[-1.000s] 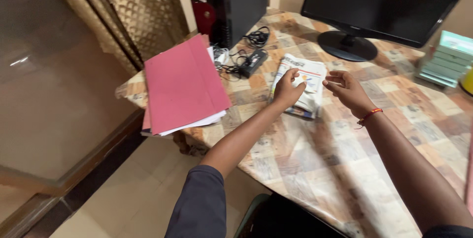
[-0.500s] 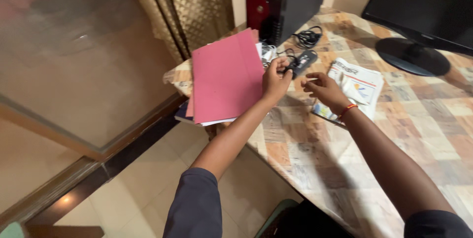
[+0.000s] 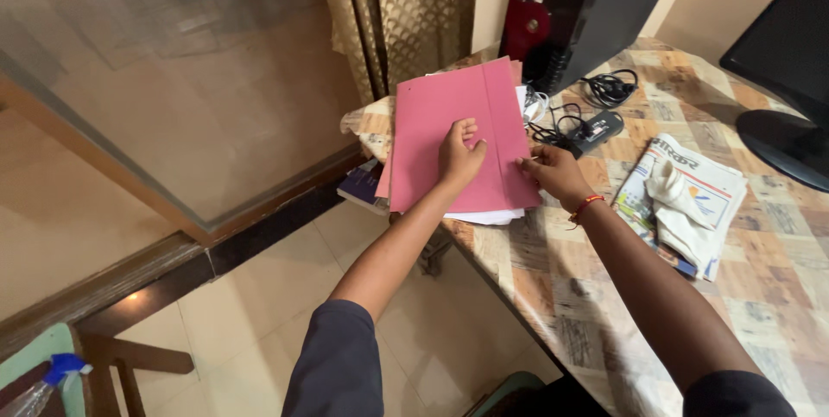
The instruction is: The person organizes a desk by placing pens into a yellow pen holder, moving the holder, and stacking several pink and green folders. They also handle a newspaper and a white cloth, wiping the pen holder and arranging items on the table.
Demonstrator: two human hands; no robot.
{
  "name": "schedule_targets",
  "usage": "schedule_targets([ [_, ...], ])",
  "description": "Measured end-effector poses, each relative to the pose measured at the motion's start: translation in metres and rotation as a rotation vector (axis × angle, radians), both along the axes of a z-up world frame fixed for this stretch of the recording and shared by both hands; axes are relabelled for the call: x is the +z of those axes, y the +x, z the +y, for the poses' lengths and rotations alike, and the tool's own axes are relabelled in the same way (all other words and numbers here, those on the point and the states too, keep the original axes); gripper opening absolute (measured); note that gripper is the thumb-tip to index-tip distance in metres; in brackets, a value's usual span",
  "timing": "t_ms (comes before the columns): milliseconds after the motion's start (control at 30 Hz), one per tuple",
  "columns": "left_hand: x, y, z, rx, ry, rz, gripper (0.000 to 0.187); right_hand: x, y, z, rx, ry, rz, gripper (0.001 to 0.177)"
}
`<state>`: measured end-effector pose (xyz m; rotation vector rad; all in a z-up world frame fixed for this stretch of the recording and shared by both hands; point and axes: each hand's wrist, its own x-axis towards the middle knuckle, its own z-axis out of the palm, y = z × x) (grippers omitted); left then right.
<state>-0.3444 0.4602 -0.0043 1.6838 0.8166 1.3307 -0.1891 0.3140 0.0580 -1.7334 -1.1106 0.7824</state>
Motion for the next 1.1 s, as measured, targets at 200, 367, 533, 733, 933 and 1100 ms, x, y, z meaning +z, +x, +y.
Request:
schedule_targets([
  [200,0.005,-0.008,0.0,-0.043,-0.009,-0.071,0.045,0.001,-0.011,0.01,-0.041,0.02,0.073,0.03],
  [367,0.006,-0.016,0.005,0.008,-0.002,-0.073,0.044,-0.001,-0.01,0.013,-0.096,0.064,-0.304,0.045],
  [533,0.006,-0.022,0.013,0.076,-0.001,-0.048,0.041,0.006,-0.014,0.009,-0.19,0.152,-0.553,0.056],
  [733,0.0,-0.023,0.01,0.077,0.026,-0.018,0.041,0.019,-0.025,0.007,-0.214,0.124,-0.589,0.051],
  [933,0.003,-0.023,0.008,0.075,0.031,-0.02,0.042,0.022,-0.024,0.012,-0.165,0.036,-0.539,0.047],
  [1100,0.011,-0.018,0.004,0.084,0.005,-0.015,0.041,0.015,-0.017,0.011,-0.058,0.178,-0.298,0.031],
])
